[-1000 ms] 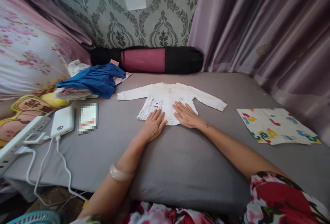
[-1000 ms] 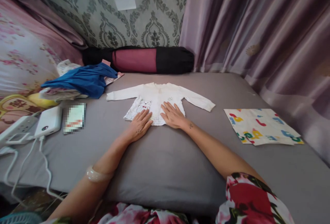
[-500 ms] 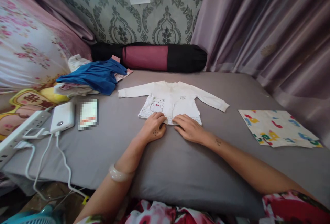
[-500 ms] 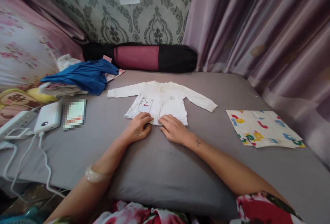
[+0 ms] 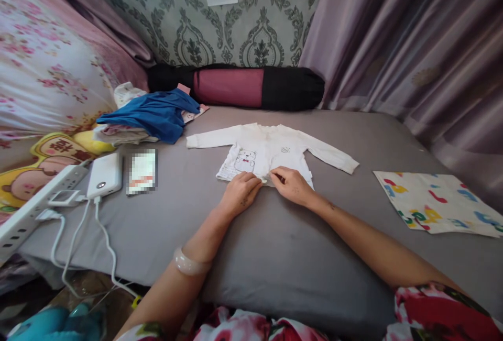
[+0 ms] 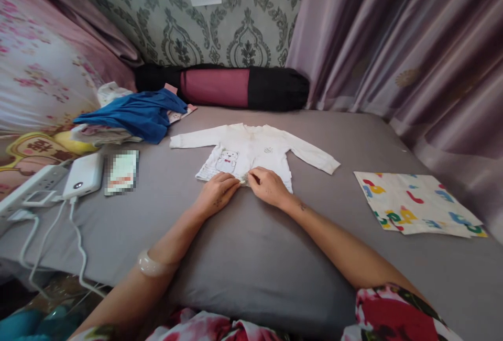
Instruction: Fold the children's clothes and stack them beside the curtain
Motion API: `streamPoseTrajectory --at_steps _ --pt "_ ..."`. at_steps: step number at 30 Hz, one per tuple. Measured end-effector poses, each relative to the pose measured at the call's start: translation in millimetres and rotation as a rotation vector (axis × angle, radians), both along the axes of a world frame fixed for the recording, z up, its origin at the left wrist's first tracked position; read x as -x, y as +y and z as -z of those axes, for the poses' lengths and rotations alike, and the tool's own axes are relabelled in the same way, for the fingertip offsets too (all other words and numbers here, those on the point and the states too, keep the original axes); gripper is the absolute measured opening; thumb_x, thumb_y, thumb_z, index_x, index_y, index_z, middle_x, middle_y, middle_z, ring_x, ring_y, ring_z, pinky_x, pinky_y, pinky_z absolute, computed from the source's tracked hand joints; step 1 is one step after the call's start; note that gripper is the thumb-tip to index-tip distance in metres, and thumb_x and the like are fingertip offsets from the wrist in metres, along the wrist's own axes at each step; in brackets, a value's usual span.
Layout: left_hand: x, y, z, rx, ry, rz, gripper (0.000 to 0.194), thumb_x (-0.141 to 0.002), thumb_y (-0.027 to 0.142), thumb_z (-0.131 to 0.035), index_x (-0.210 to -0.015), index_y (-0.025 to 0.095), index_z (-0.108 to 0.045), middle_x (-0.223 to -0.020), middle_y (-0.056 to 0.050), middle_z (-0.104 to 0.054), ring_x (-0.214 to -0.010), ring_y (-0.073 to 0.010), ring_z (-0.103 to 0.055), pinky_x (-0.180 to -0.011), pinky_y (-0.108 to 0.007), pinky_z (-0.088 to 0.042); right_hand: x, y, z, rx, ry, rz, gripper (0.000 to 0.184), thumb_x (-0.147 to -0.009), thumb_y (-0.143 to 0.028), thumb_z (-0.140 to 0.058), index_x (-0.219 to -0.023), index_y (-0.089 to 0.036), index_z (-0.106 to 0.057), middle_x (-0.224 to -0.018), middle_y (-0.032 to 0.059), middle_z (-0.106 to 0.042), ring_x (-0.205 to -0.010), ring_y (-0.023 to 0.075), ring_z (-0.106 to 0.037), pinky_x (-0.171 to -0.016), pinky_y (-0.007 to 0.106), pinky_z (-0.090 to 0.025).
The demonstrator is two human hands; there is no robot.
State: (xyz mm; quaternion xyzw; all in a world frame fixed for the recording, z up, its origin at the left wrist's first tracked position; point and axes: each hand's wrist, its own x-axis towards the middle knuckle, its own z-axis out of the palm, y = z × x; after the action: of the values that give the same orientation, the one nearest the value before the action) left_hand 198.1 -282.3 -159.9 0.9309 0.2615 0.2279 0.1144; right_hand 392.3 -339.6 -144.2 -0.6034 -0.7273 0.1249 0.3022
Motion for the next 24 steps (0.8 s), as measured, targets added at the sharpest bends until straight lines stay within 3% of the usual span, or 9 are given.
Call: streamPoseTrajectory --at_steps 4,9,11,14,16,18,21,24 --pt "-4 -4 -2.4 -0.010 -0.001 0.023 0.030 -0.100 0.032 -0.039 -0.098 0.020 -0.066 -0.091 -0.006 -0.067 -0.088 -0.0189 -0.060 -0.082 -0.033 -0.047 -1 3 -2.4 0.014 0.122 -0.024 0.023 -0.093 -0.024 -0.044 -0.089 -0.018 -0.066 -0.086 0.0040 -0.066 -0.076 0.0145 -0.058 -0.070 0.026 -0.042" --pt "-3 -8 -10.7 0.066 -0.026 0.034 0.023 -0.095 0.024 -0.046 -0.087 0.021 -0.067 -0.085 -0.004 -0.069 -0.084 -0.0173 -0.061 -0.080 -0.030 -0.047 -3 5 -18.1 0.179 0.011 -0.230 0.022 -0.090 -0.028 -0.049 -0.084 -0.018 -0.068 -0.083 0.0032 -0.065 -0.076 0.0143 -0.056 -0.070 0.025 -0.039" --pt "0 -4 -12.7 0.091 -0.064 -0.065 0.021 -0.092 0.021 -0.048 -0.082 0.021 -0.067 -0.082 -0.004 -0.069 -0.082 -0.0171 -0.062 -0.078 -0.029 -0.046 -4 12 -26.8 0.282 -0.043 -0.263 0.029 -0.090 -0.033 -0.049 -0.074 -0.017 -0.066 -0.073 0.0008 -0.061 -0.068 0.0128 -0.052 -0.064 0.024 -0.035" --pt "10 11 -9.9 0.036 -0.160 -0.377 0.020 -0.091 0.023 -0.047 -0.087 0.020 -0.067 -0.089 -0.006 -0.070 -0.086 -0.0194 -0.061 -0.082 -0.032 -0.045 -2 37 -35.4 0.373 -0.076 -0.240 0.040 -0.089 -0.041 -0.048 -0.061 -0.016 -0.062 -0.054 -0.0029 -0.050 -0.055 0.0106 -0.044 -0.055 0.024 -0.027" --pt "18 24 -4.3 -0.001 -0.178 -0.611 0.021 -0.091 0.026 -0.047 -0.091 0.019 -0.067 -0.092 -0.008 -0.069 -0.088 -0.0216 -0.060 -0.086 -0.036 -0.043 5 62 -36.5 0.319 -0.078 -0.203 0.039 -0.088 -0.039 -0.048 -0.061 -0.015 -0.063 -0.053 -0.0030 -0.049 -0.055 0.0108 -0.045 -0.055 0.025 -0.027" --pt "26 35 2.0 0.027 -0.140 -0.771 0.021 -0.090 0.029 -0.049 -0.093 0.019 -0.067 -0.091 -0.009 -0.069 -0.088 -0.0230 -0.060 -0.087 -0.038 -0.042 17 92 -34.6 0.248 -0.090 -0.141 0.032 -0.088 -0.033 -0.049 -0.067 -0.015 -0.067 -0.061 -0.0005 -0.059 -0.062 0.0126 -0.052 -0.058 0.024 -0.031" --pt "35 43 8.2 0.139 -0.077 -0.844 0.023 -0.088 0.033 -0.051 -0.094 0.018 -0.067 -0.088 -0.009 -0.069 -0.087 -0.0235 -0.061 -0.084 -0.037 -0.043 40 136 -29.4 0.222 -0.147 -0.024 0.024 -0.088 -0.025 -0.049 -0.083 -0.019 -0.072 -0.087 0.0042 -0.071 -0.083 0.0169 -0.060 -0.071 0.024 -0.039" --pt "38 45 8.4 0.219 -0.072 -0.831 0.022 -0.087 0.034 -0.052 -0.090 0.019 -0.068 -0.084 -0.008 -0.069 -0.082 -0.0222 -0.061 -0.078 -0.035 -0.044 62 168 -23.6 0.235 -0.243 0.070 0.022 -0.086 -0.024 -0.054 -0.102 -0.021 -0.070 -0.109 0.0067 -0.069 -0.102 0.0215 -0.060 -0.080 0.027 -0.044"
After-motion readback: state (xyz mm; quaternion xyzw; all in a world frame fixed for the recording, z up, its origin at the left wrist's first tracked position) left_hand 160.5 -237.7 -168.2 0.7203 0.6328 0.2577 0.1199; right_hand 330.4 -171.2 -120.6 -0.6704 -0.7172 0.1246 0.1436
